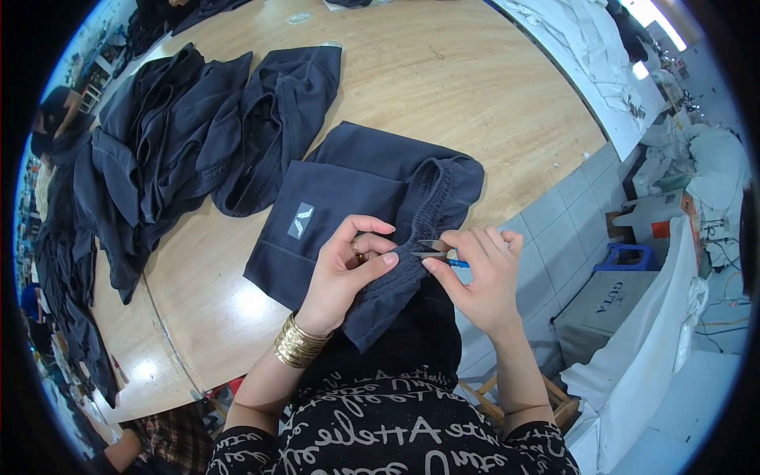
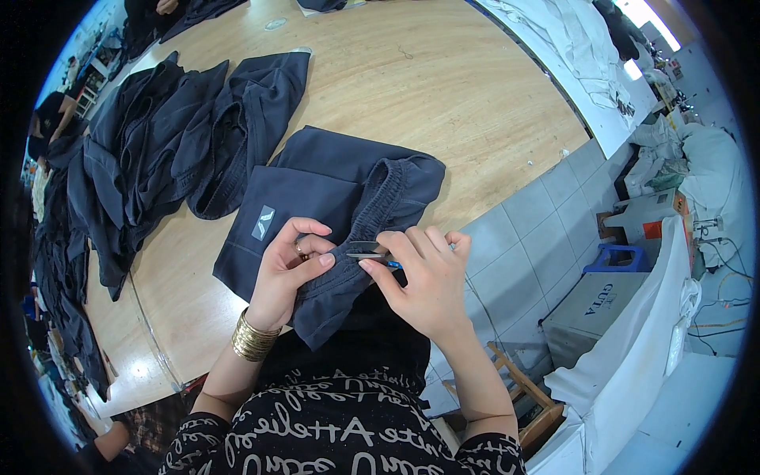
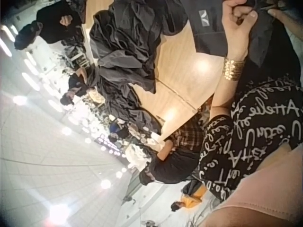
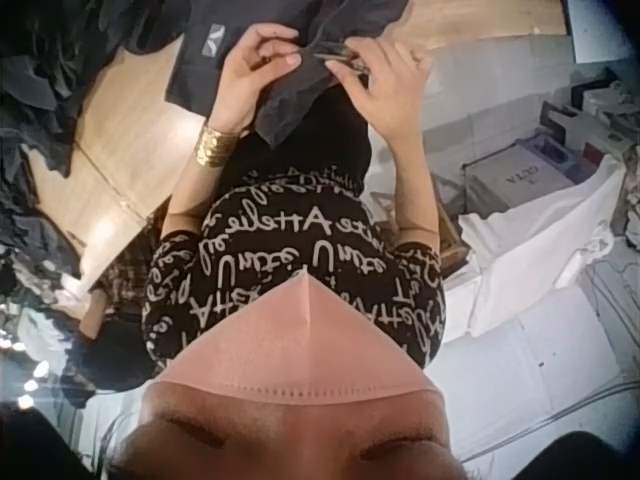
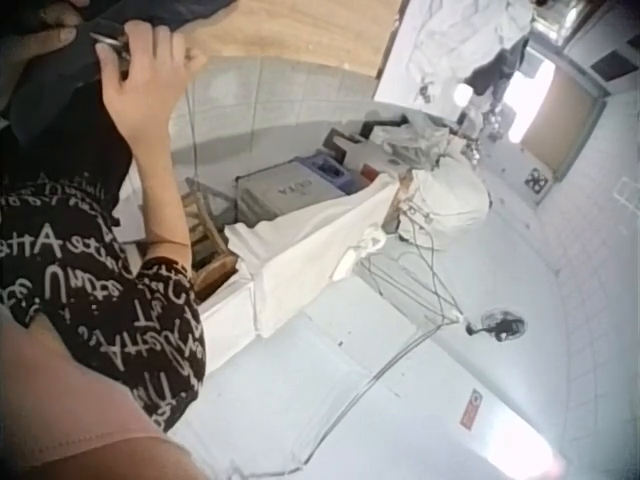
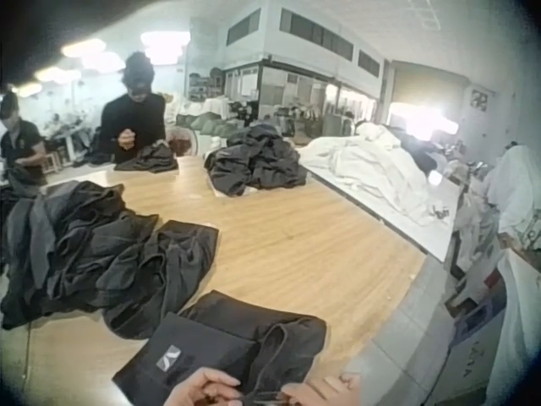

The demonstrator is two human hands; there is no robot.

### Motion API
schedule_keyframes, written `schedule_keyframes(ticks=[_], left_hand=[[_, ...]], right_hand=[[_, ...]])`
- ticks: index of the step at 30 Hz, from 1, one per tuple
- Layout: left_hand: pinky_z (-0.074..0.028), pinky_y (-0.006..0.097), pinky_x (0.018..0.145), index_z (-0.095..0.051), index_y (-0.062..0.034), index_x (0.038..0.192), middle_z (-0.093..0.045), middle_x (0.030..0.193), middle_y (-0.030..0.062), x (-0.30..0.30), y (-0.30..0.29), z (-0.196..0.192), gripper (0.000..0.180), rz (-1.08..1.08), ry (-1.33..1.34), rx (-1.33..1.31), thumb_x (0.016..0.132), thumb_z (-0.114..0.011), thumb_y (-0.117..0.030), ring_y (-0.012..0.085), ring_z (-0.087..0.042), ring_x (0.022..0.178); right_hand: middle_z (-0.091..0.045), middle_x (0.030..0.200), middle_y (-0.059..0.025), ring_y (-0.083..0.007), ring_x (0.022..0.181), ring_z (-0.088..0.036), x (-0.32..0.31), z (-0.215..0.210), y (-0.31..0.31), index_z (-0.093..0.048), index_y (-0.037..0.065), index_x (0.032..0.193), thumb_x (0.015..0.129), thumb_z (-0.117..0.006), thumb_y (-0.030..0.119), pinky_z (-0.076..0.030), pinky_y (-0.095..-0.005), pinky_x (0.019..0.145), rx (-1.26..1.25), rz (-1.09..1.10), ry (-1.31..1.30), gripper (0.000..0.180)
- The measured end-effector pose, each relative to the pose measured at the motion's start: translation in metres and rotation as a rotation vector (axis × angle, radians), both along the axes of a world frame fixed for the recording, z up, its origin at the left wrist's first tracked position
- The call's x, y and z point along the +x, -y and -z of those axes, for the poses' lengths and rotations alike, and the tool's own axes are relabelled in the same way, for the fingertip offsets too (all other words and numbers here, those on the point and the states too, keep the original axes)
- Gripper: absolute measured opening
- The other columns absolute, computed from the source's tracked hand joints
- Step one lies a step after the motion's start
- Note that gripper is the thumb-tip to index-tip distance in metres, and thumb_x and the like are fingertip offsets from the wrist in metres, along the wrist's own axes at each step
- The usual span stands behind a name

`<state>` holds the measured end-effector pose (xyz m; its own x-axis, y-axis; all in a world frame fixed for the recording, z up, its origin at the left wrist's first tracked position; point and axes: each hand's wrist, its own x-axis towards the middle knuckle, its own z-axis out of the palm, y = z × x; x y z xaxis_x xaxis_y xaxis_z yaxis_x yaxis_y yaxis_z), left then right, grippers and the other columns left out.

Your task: Trimming loose threads from the waistband and seams of gray trousers in a garment factory.

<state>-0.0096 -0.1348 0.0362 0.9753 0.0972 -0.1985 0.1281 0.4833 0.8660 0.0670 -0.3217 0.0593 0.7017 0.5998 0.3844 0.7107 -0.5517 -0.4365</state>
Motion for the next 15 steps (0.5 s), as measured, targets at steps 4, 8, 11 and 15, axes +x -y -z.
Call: schedule_keyframes(ticks=[4,8,11,15], left_hand=[[-0.044,0.020,0.076,-0.051,-0.0044,0.115,-0.066,0.092,0.0036,0.000,0.001,-0.001,0.031,0.001,-0.008,-0.001,0.087,-0.063,0.001,0.0055,-0.058,0.083],[-0.043,0.020,0.076,-0.051,-0.0042,0.115,-0.066,0.092,0.0033,0.000,0.001,0.001,0.031,0.004,0.000,0.017,0.087,-0.063,0.002,0.0052,-0.057,0.082],[-0.043,0.020,0.076,-0.051,-0.0041,0.114,-0.066,0.092,0.0031,0.001,0.000,0.001,0.031,-0.006,0.007,0.030,0.087,-0.063,0.002,0.0051,-0.057,0.081],[-0.043,0.020,0.076,-0.052,-0.0043,0.114,-0.066,0.092,0.0034,0.001,0.001,0.001,0.031,-0.002,-0.009,-0.010,0.087,-0.064,0.001,0.0051,-0.057,0.081]], right_hand=[[-0.059,0.076,0.0044,-0.0150,0.073,-0.051,0.000,0.000,0.001,-0.063,0.013,0.091,0.077,-0.074,0.028,-0.028,-0.0344,0.076,0.004,0.003,0.024,0.024],[-0.060,0.077,0.0041,-0.0147,0.073,-0.051,-0.001,-0.004,0.000,-0.063,0.012,0.091,0.076,-0.075,0.027,-0.028,-0.0340,0.076,0.031,-0.049,-0.047,0.024],[-0.060,0.077,0.0040,-0.0144,0.073,-0.051,-0.004,-0.010,0.005,-0.063,0.012,0.091,0.075,-0.075,0.027,-0.028,-0.0336,0.076,0.491,-0.176,-0.763,0.025],[-0.060,0.076,0.0041,-0.0145,0.071,-0.051,0.002,-0.012,0.004,-0.063,0.012,0.090,0.075,-0.076,0.026,-0.028,-0.0332,0.076,0.152,-0.085,-0.239,0.024]])
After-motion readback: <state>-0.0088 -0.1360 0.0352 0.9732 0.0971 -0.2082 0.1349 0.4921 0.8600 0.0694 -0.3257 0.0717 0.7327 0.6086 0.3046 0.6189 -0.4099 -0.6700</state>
